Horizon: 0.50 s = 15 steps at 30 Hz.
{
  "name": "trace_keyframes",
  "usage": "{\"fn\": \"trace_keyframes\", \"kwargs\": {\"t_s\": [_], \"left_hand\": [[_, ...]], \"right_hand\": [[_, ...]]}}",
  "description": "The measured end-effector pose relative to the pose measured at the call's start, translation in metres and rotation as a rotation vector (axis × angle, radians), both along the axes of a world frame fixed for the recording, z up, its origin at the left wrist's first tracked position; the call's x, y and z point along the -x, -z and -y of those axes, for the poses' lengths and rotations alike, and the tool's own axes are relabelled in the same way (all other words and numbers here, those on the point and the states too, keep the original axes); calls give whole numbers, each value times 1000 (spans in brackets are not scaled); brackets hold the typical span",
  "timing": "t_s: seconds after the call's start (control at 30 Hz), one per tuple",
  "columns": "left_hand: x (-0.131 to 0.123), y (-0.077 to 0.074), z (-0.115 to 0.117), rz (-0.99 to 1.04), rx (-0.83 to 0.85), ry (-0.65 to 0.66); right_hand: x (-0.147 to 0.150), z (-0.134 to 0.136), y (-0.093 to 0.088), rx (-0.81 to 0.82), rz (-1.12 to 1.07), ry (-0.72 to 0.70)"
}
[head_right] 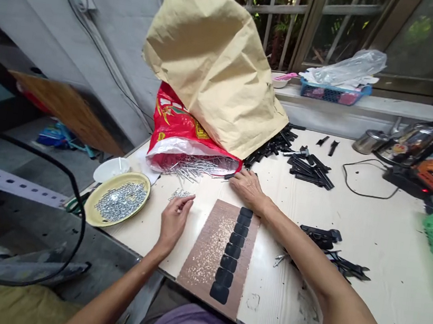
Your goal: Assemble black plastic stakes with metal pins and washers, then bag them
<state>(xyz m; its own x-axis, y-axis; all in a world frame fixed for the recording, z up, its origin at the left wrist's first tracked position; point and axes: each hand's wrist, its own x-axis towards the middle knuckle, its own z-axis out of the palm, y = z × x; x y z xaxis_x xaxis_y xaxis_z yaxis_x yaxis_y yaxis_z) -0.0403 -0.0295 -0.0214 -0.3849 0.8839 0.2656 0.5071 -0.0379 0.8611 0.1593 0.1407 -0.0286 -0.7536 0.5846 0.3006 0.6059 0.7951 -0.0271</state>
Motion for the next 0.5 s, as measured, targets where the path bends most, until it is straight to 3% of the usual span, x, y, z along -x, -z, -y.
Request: {"fn": "trace_keyframes", "kwargs": {"t_s": [0.13,0.23,0.37,0.5], "left_hand": [[43,0,-6,-446,33,-24],[50,6,-20,-680,88,50],[45,17,-40,-824,158,158],[46,21,-46,-806,193,197]], "right_hand": [[11,-10,14,14,4,59],[11,-10,17,16,1,98],[9,-7,18,34,30,106],[2,-2,15,50,-18,86]]}}
